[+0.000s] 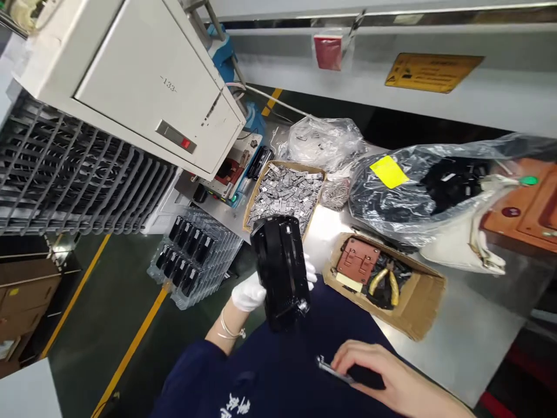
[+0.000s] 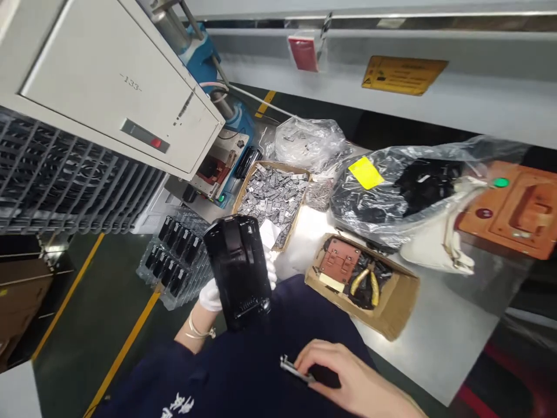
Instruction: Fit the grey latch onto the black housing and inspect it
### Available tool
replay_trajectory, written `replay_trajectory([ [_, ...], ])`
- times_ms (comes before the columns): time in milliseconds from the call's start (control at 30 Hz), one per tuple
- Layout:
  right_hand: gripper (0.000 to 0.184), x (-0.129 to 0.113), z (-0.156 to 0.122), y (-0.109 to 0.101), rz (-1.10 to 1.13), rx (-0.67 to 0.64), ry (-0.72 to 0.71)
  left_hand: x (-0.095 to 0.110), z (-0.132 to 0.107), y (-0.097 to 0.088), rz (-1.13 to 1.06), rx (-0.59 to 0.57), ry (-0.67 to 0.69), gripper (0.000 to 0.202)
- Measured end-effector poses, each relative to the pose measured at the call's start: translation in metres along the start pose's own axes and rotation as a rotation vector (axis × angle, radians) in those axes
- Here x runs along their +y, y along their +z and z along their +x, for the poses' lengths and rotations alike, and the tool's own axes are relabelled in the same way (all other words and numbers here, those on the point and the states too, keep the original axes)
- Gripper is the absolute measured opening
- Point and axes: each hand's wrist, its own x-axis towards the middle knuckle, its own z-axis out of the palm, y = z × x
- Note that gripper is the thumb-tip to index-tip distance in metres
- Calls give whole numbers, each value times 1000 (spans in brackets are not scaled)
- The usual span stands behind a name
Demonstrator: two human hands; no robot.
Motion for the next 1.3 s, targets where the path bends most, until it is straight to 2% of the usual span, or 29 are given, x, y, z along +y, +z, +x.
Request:
replay_trajectory([
  [33, 36, -2, -4, 4, 12, -62, 29, 0, 0, 4, -37, -36, 11, 127],
  [100, 39, -4, -6, 7, -8, -79, 93, 1, 1, 16, -88, -106, 10, 125],
  [200, 23, 1, -5, 12, -10, -61, 177, 8, -1, 36, -24, -171, -8, 116],
  [233, 25, 3, -4, 13, 9, -73, 185, 12, -3, 43, 57, -183, 1, 115],
  [300, 49, 5, -7, 17, 53, -160, 152, 22, -8, 57, 287, -194, 40, 107],
  [333, 55, 7, -10, 19, 70, -202, 120, 29, -10, 64, 410, -189, 63, 101],
  [433, 43, 17, -28, 29, 130, -216, 72, 48, -22, 84, 692, -139, 119, 93],
  [500, 44, 31, -47, 42, 202, -90, 108, 56, -31, 95, 825, -88, 150, 90],
  [600, 68, 58, -85, 62, 327, 136, 172, 58, -43, 107, 1010, -26, 145, 83],
  [667, 65, 69, -114, 71, 426, 401, 175, 54, -47, 113, 1101, 12, 150, 78],
  [733, 48, 64, -139, 74, 442, 748, 54, 50, -46, 119, 1153, 36, 192, 70],
  [800, 36, 43, -155, 73, 325, 1054, -184, 49, -44, 126, 1203, 37, 230, 61],
  [867, 29, 12, -160, 71, 140, 1192, -434, 50, -41, 134, 1255, 9, 239, 54],
  [967, 20, -28, -152, 69, -78, 1209, -696, 57, -42, 146, 1326, -15, 235, 44],
  [1033, 21, -39, -143, 68, -134, 1176, -773, 60, -45, 151, 1341, -9, 244, 45],
  [1167, 21, -30, -139, 58, -109, 1142, -774, 63, -51, 156, 1348, -10, 237, 52],
  [1300, 31, -21, -149, 44, -380, 1061, -793, 63, -48, 158, 1455, -16, 252, 45],
])
